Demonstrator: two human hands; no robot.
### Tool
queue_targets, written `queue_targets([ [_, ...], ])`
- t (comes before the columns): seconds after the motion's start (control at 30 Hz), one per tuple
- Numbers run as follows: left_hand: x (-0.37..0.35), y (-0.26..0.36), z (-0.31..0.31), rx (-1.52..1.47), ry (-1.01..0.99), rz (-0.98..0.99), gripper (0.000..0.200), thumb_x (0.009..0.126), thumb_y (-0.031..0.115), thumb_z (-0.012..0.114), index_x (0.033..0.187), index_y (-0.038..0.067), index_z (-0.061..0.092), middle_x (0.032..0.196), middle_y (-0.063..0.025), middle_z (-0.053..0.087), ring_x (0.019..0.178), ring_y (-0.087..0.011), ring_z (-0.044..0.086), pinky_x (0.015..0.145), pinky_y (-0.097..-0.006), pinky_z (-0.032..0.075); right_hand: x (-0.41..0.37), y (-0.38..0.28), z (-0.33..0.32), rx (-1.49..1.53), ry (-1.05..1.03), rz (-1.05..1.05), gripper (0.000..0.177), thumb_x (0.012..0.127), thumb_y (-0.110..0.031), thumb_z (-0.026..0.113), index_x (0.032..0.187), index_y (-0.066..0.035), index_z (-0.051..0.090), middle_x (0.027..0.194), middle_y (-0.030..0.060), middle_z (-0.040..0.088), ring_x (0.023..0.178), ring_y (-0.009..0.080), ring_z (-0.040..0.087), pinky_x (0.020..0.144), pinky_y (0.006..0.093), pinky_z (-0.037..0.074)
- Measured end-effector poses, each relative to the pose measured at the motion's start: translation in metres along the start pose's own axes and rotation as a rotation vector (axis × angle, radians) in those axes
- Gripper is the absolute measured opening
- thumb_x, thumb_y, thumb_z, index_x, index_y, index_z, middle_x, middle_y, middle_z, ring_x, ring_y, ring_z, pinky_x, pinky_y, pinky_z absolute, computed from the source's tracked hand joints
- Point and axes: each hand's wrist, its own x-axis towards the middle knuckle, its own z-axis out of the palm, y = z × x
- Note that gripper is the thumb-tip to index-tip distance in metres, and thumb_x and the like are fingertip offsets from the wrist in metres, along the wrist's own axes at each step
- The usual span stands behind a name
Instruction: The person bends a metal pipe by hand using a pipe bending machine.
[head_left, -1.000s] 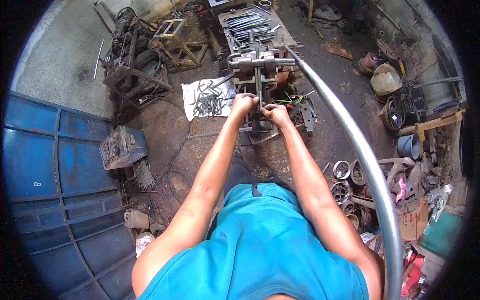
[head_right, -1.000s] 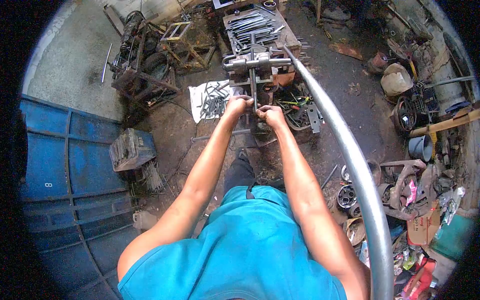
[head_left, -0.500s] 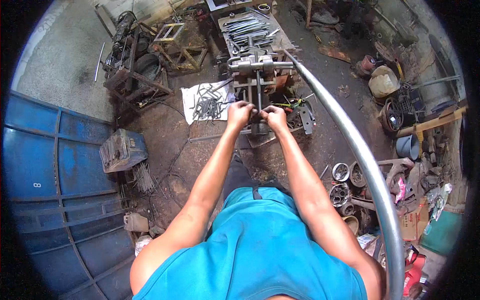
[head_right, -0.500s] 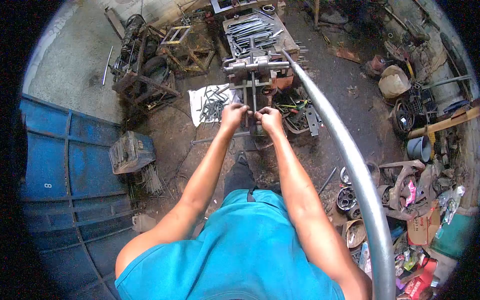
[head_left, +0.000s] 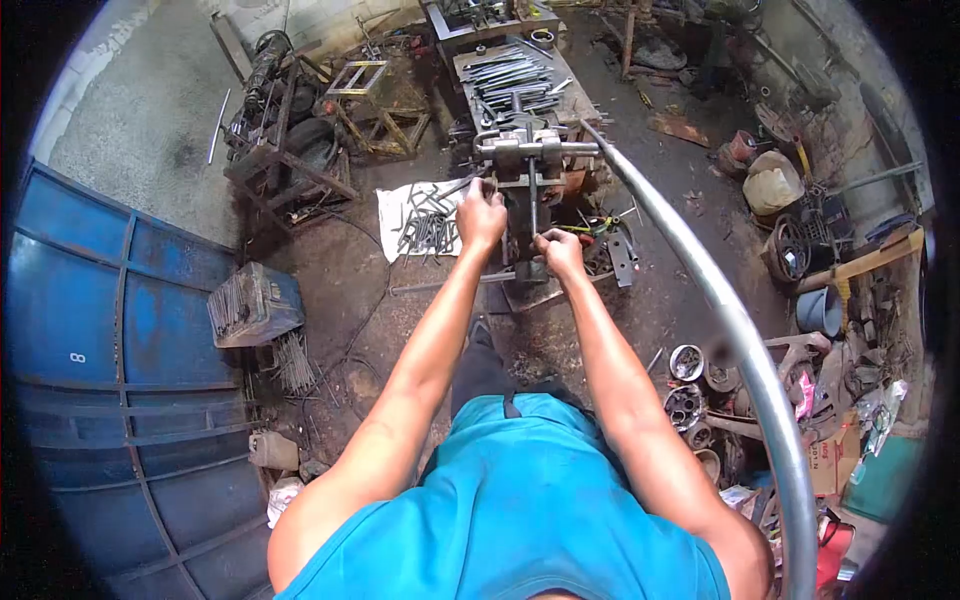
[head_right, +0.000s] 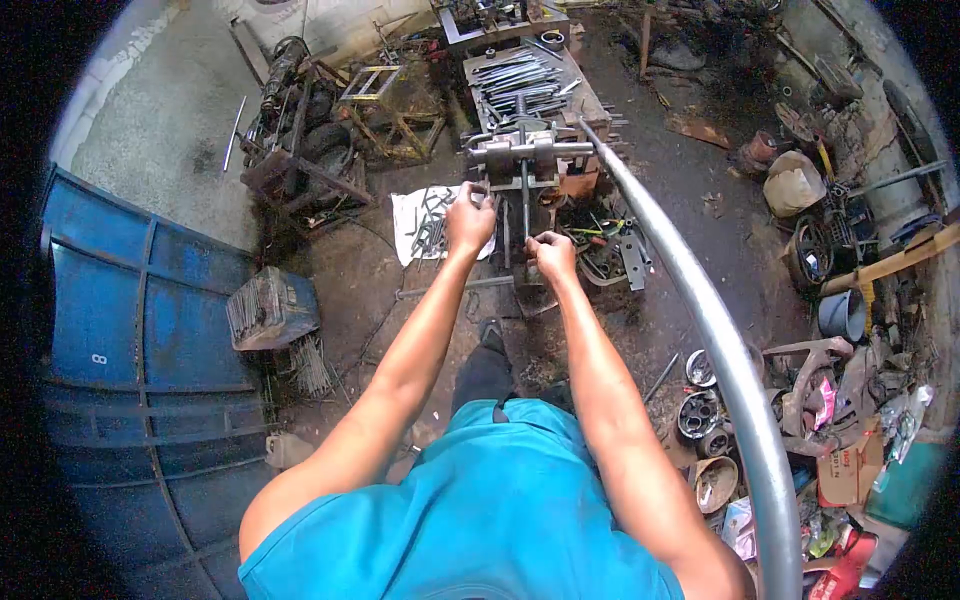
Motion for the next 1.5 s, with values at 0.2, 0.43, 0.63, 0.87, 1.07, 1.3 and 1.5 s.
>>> queue_targets([
  [0.2, 0.004, -0.002, 0.016, -0.113, 0.093, 0.054, 0.027, 0.075, 0.015, 0.071, 0.1, 0.005, 0.065, 0.09, -0.0205, 0.068, 0.084, -0.0357, 0.067, 0.075, -0.0435, 0.05, 0.006, 0.02, 0.007, -0.198, 0.05, 0.016, 0.029, 0.088, -0.028, 0.065, 0.081, 0.001, 0.069, 0.074, 0.0077, 0.069, 0.066, 0.0132, 0.063, 0.057, 0.0309, 0.051],
  [0.43, -0.003, -0.007, 0.004, -0.174, -0.154, 0.096, 0.057, 0.066, 0.008, 0.077, 0.118, 0.0, 0.056, 0.109, -0.0228, 0.064, 0.105, -0.0354, 0.061, 0.091, -0.039, 0.048, 0.002, 0.009, 0.0, -0.319, 0.087, 0.079, 0.035, 0.085, -0.038, 0.064, 0.082, -0.004, 0.069, 0.074, 0.0152, 0.067, 0.076, 0.0302, 0.067, 0.07, 0.0407, 0.049],
  [0.63, -0.006, -0.012, -0.003, -0.065, -0.135, 0.3, 0.056, 0.067, 0.007, 0.076, 0.118, -0.001, 0.056, 0.115, -0.0219, 0.062, 0.11, -0.0351, 0.058, 0.094, -0.0387, 0.046, -0.003, 0.002, 0.004, -0.473, 0.167, 0.026, 0.034, 0.086, -0.034, 0.065, 0.087, -0.001, 0.069, 0.076, 0.0122, 0.069, 0.071, 0.021, 0.067, 0.066, 0.0359, 0.05],
  [0.87, 0.007, -0.035, -0.008, -0.058, -0.154, 0.373, 0.056, 0.072, 0.012, 0.076, 0.123, 0.003, 0.056, 0.11, -0.022, 0.064, 0.105, -0.0332, 0.061, 0.091, -0.039, 0.046, -0.003, 0.016, 0.014, -0.457, 0.327, 0.06, 0.035, 0.085, -0.036, 0.066, 0.092, -0.002, 0.07, 0.078, 0.0112, 0.07, 0.068, 0.0189, 0.067, 0.062, 0.0342, 0.051],
  [1.07, 0.008, -0.031, -0.031, -0.091, -0.308, 0.341, 0.054, 0.075, 0.014, 0.074, 0.124, 0.002, 0.053, 0.103, -0.0196, 0.066, 0.099, -0.0371, 0.062, 0.086, -0.0396, 0.049, 0.01, 0.036, 0.018, -0.242, 0.292, 0.101, 0.031, 0.088, -0.031, 0.066, 0.095, -0.001, 0.07, 0.08, 0.0054, 0.07, 0.069, 0.0126, 0.067, 0.055, 0.0286, 0.051],
  [1.3, 0.033, -0.043, 0.004, -0.558, -0.378, -0.174, 0.036, 0.077, 0.016, 0.073, 0.105, -0.003, 0.062, 0.081, -0.0101, 0.07, 0.063, -0.0146, 0.066, 0.056, -0.0274, 0.051, -0.006, 0.007, 0.021, -0.177, 0.308, 0.107, 0.021, 0.086, -0.02, 0.067, 0.096, -0.002, 0.07, 0.082, 0.0063, 0.071, 0.072, 0.0128, 0.067, 0.056, 0.0283, 0.051],
  [1.5, -0.018, -0.057, 0.012, -0.44, -0.492, -0.136, 0.019, 0.077, 0.01, 0.067, 0.092, -0.002, 0.068, 0.073, -0.0077, 0.068, 0.061, -0.0121, 0.062, 0.054, -0.0273, 0.048, -0.005, 0.005, 0.013, -0.159, 0.247, 0.1, 0.02, 0.084, -0.021, 0.07, 0.094, -0.004, 0.072, 0.082, 0.0061, 0.071, 0.07, 0.0127, 0.066, 0.061, 0.0284, 0.051],
])
